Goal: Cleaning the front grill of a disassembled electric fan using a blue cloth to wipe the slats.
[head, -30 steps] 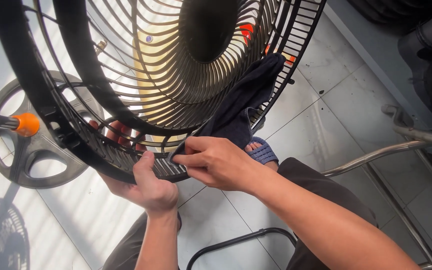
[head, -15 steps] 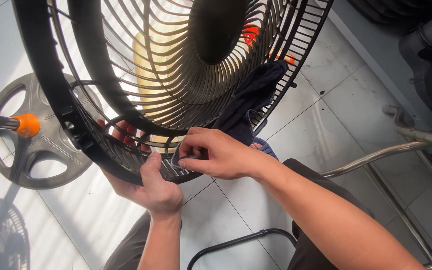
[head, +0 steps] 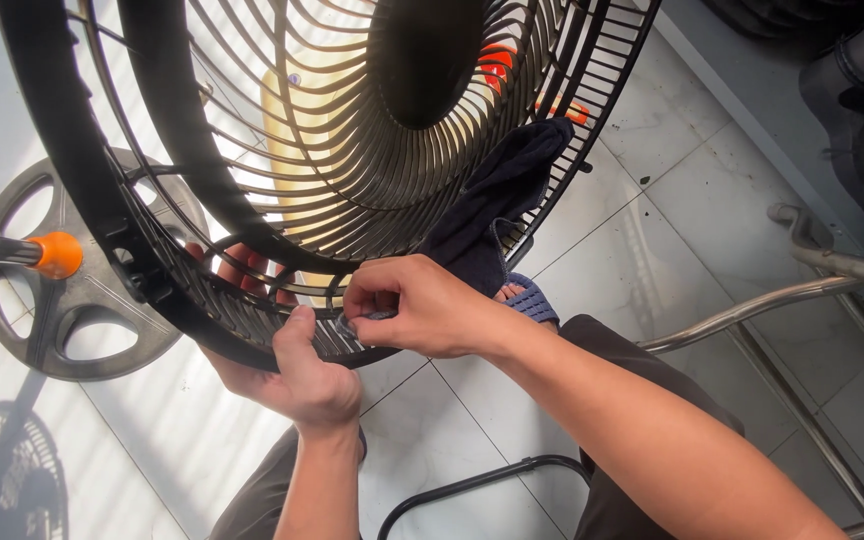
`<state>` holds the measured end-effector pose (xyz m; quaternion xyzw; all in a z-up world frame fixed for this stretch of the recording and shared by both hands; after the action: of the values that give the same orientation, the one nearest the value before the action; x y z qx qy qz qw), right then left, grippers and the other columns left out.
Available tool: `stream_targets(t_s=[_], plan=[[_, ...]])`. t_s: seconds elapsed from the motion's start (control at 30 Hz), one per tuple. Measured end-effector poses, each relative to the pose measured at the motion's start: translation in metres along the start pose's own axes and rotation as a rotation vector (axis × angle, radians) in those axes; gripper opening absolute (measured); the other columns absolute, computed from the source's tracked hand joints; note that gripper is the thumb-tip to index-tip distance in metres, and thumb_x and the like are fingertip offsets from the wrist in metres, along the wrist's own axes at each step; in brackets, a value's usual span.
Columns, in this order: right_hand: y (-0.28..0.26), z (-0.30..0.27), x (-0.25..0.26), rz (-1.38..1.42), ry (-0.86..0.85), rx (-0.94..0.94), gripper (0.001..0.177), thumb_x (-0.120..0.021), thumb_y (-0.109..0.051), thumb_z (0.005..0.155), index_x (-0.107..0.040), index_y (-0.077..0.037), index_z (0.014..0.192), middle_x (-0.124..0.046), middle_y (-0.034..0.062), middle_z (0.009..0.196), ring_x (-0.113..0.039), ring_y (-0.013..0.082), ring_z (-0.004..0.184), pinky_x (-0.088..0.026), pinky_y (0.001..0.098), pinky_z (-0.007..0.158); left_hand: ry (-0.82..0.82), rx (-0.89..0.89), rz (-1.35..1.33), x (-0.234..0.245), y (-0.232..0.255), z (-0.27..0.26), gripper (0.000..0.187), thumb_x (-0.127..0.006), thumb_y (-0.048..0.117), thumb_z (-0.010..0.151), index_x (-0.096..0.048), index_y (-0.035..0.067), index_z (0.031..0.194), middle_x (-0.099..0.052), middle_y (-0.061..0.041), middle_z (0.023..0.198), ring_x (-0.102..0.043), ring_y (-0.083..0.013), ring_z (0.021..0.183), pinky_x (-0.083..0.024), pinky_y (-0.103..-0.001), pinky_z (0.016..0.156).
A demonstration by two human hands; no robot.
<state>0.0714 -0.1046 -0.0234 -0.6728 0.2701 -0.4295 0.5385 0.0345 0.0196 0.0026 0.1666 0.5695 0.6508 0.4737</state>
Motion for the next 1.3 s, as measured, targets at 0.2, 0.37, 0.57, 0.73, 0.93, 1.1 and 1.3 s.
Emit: stream_targets(t_s=[0.2, 0.37, 0.57, 0.73, 0.93, 1.1, 1.3], plan=[[0.001, -0.006, 0.010, -0.055, -0.232, -0.102, 0.003, -0.070, -0.016, 0.081, -0.070, -0.019, 0.081, -0.052, -0.0023, 0.100, -0.047, 0.0110, 0.073, -0.044, 0.0243, 0.070, 0.077, 0.021, -0.050, -0.001, 0.001, 0.004, 0.078, -0.049, -0.004, 0.072, -0.040, -0.007, 0.149, -0.050, -0.020, 0.145, -0.056, -0.0385, 0.134, -0.052, -0.045, 0.117], [0.000, -0.002, 0.013, -0.114, -0.101, -0.052, 0.006, -0.059, -0.015, 0.090, -0.053, -0.013, 0.092, -0.055, -0.0010, 0.066, -0.046, 0.0151, 0.060, -0.040, 0.0314, 0.059, 0.043, 0.026, 0.015, -0.001, 0.001, 0.004, 0.076, -0.049, -0.003, 0.073, -0.040, -0.007, 0.148, -0.049, -0.020, 0.147, -0.057, -0.0363, 0.132, -0.055, -0.043, 0.111], [-0.002, 0.000, 0.005, -0.176, -0.101, -0.024, 0.020, -0.061, -0.020, 0.088, -0.067, -0.012, 0.106, -0.065, -0.0016, 0.079, -0.054, 0.0160, 0.063, -0.044, 0.0299, 0.063, 0.008, 0.027, 0.020, -0.001, 0.002, 0.004, 0.076, -0.050, -0.003, 0.075, -0.038, -0.007, 0.150, -0.051, -0.021, 0.145, -0.057, -0.0373, 0.133, -0.057, -0.045, 0.109], [0.004, -0.001, -0.001, -0.176, -0.029, 0.109, 0.015, -0.066, -0.015, 0.089, -0.076, -0.011, 0.099, -0.068, 0.0011, 0.083, -0.060, 0.0164, 0.068, -0.047, 0.0301, 0.064, -0.020, 0.047, 0.048, -0.003, 0.003, 0.003, 0.077, -0.047, -0.002, 0.074, -0.036, -0.005, 0.150, -0.050, -0.022, 0.139, -0.056, -0.0353, 0.128, -0.056, -0.045, 0.104], [-0.006, -0.007, 0.000, -0.224, -0.131, 0.161, 0.021, -0.058, -0.011, 0.089, -0.077, -0.011, 0.098, -0.060, 0.0034, 0.082, -0.058, 0.0203, 0.070, -0.046, 0.0338, 0.065, -0.014, 0.054, 0.030, -0.003, 0.002, 0.004, 0.077, -0.049, 0.000, 0.075, -0.036, -0.005, 0.151, -0.054, -0.023, 0.130, -0.058, -0.0364, 0.124, -0.057, -0.044, 0.101], [-0.008, -0.014, 0.006, -0.226, -0.210, 0.228, 0.026, -0.054, -0.004, 0.088, -0.077, -0.011, 0.098, -0.063, 0.0030, 0.089, -0.060, 0.0203, 0.074, -0.048, 0.0343, 0.070, -0.004, 0.037, 0.042, -0.001, -0.001, 0.004, 0.076, -0.049, -0.001, 0.076, -0.037, -0.002, 0.151, -0.054, -0.022, 0.132, -0.057, -0.0344, 0.124, -0.055, -0.043, 0.100], [-0.009, -0.014, 0.019, -0.200, -0.297, 0.126, 0.020, -0.060, -0.016, 0.097, -0.080, -0.017, 0.099, -0.064, 0.0007, 0.088, -0.063, 0.0162, 0.078, -0.049, 0.0295, 0.075, -0.015, 0.054, 0.071, -0.002, -0.002, 0.000, 0.074, -0.050, 0.000, 0.078, -0.037, -0.005, 0.150, -0.055, -0.025, 0.134, -0.059, -0.0367, 0.125, -0.054, -0.043, 0.103]])
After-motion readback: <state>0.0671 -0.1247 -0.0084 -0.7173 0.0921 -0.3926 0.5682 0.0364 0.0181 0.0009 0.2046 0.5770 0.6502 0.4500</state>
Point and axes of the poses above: each hand's wrist, its own z-axis towards the middle knuckle, its own x-axis out of the back of the hand, y = z × x, the point moved 4 cm from there along z, towards the middle knuckle
